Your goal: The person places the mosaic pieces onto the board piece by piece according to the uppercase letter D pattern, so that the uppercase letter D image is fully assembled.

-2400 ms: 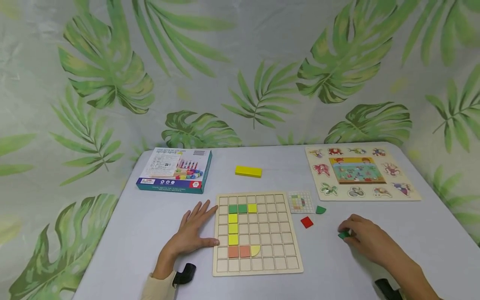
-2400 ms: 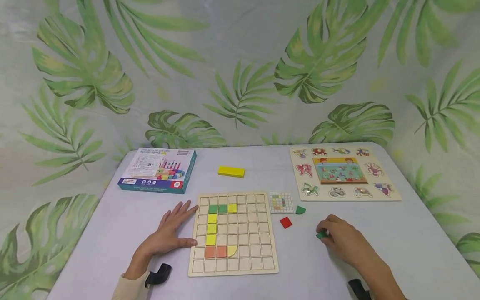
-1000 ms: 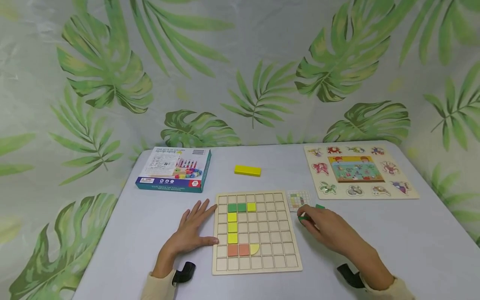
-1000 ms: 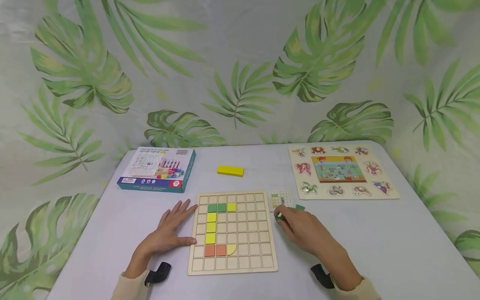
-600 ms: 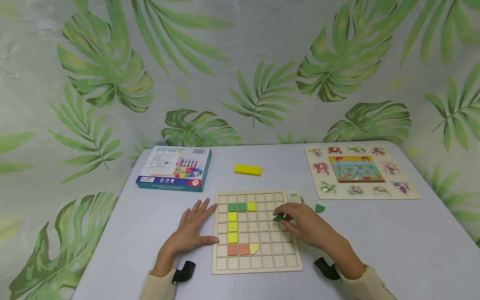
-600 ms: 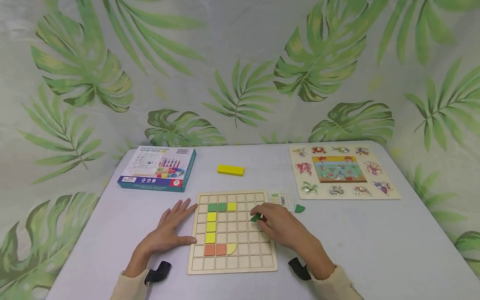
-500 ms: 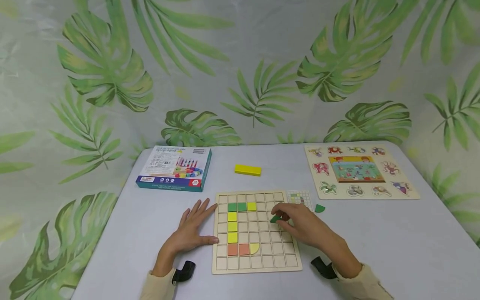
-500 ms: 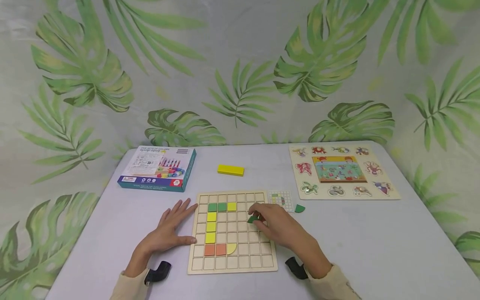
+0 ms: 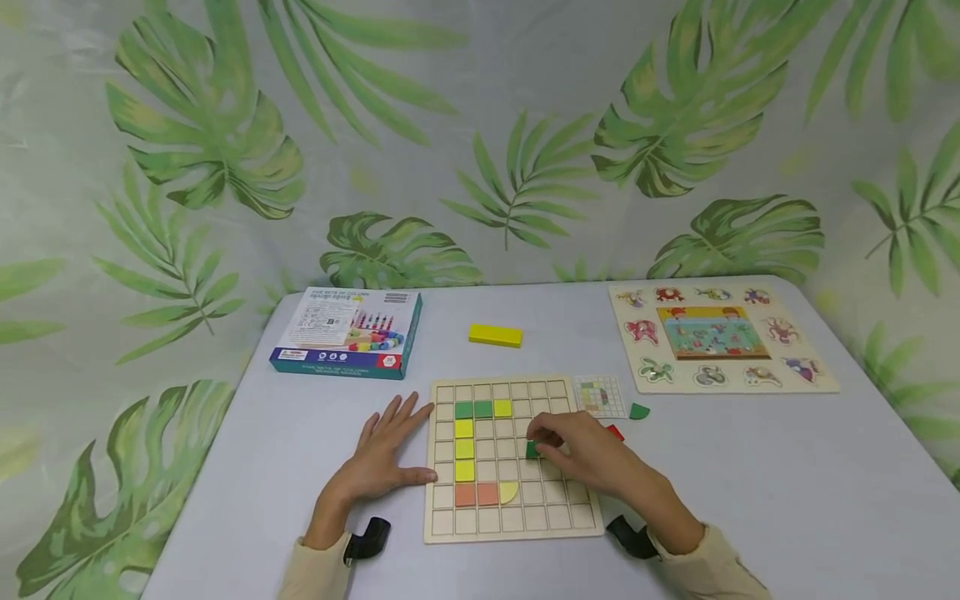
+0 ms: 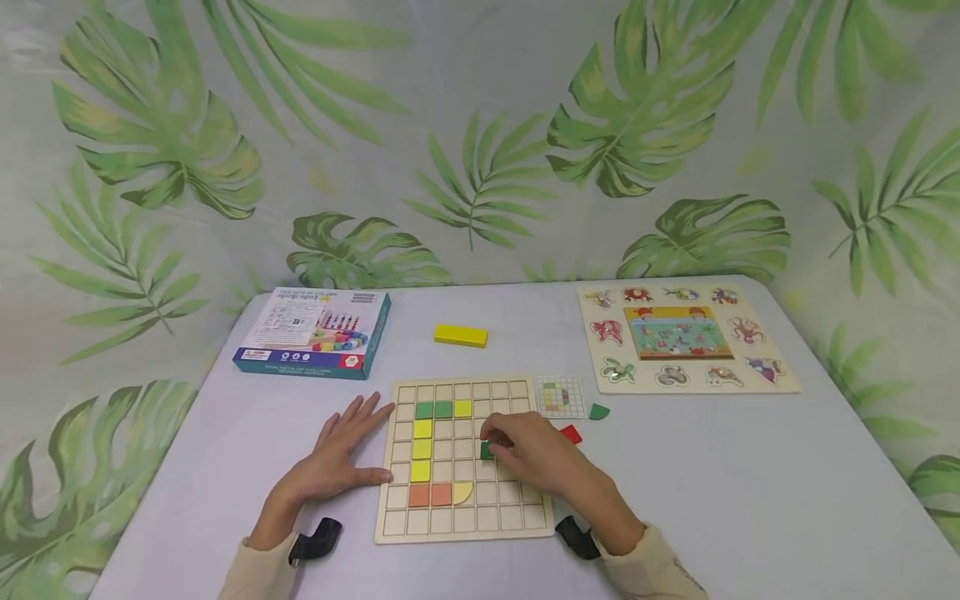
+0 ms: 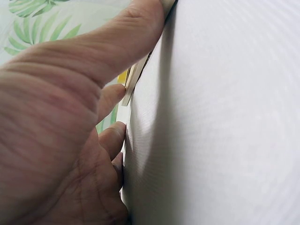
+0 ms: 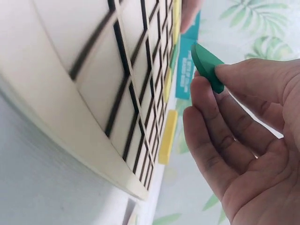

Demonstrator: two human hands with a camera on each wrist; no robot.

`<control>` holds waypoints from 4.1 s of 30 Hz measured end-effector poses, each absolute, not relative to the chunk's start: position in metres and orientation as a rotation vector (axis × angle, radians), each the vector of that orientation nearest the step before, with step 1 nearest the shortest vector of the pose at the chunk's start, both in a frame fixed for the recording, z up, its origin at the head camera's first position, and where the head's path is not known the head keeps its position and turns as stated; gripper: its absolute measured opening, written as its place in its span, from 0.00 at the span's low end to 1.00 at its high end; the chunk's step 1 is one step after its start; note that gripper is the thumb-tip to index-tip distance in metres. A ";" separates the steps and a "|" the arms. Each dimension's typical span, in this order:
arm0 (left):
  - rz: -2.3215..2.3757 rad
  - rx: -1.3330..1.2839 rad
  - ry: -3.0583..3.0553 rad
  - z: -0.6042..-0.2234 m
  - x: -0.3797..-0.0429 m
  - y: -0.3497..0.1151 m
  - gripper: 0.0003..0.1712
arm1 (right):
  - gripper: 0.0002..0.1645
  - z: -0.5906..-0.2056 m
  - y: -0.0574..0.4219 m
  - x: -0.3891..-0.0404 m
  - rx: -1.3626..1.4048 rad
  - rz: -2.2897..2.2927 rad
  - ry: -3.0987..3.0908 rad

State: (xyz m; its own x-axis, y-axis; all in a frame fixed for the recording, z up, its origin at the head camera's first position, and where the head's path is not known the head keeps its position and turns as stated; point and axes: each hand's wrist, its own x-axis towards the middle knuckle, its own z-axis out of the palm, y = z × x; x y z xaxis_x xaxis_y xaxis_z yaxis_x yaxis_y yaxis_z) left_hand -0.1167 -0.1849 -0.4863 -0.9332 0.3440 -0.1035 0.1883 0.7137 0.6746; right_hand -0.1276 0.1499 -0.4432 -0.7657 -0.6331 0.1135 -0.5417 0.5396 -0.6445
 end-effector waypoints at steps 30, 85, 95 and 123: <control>1.029 0.422 2.700 -0.489 -0.118 -0.185 0.60 | 0.11 -0.449 0.142 -0.120 -0.955 -0.780 2.683; 1.038 0.424 2.685 -0.487 -0.118 -0.185 0.59 | 0.19 -0.443 0.217 -0.130 -0.813 -0.605 2.878; 0.970 0.395 2.696 -0.491 -0.119 -0.185 0.60 | 0.22 -0.452 0.250 -0.135 -0.785 -0.706 2.823; 1.028 0.417 2.707 -0.486 -0.119 -0.184 0.59 | 0.10 -0.448 0.237 -0.140 -0.801 -0.419 2.927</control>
State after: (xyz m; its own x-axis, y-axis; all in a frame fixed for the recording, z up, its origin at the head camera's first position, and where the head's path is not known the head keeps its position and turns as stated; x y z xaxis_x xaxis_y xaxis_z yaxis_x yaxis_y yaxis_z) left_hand -0.1188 -0.1838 -0.4863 -0.9366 0.3360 -0.0996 0.1850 0.7156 0.6736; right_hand -0.1398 0.2372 -0.4483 -0.8604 -0.5096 -0.0028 -0.4884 0.8261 -0.2811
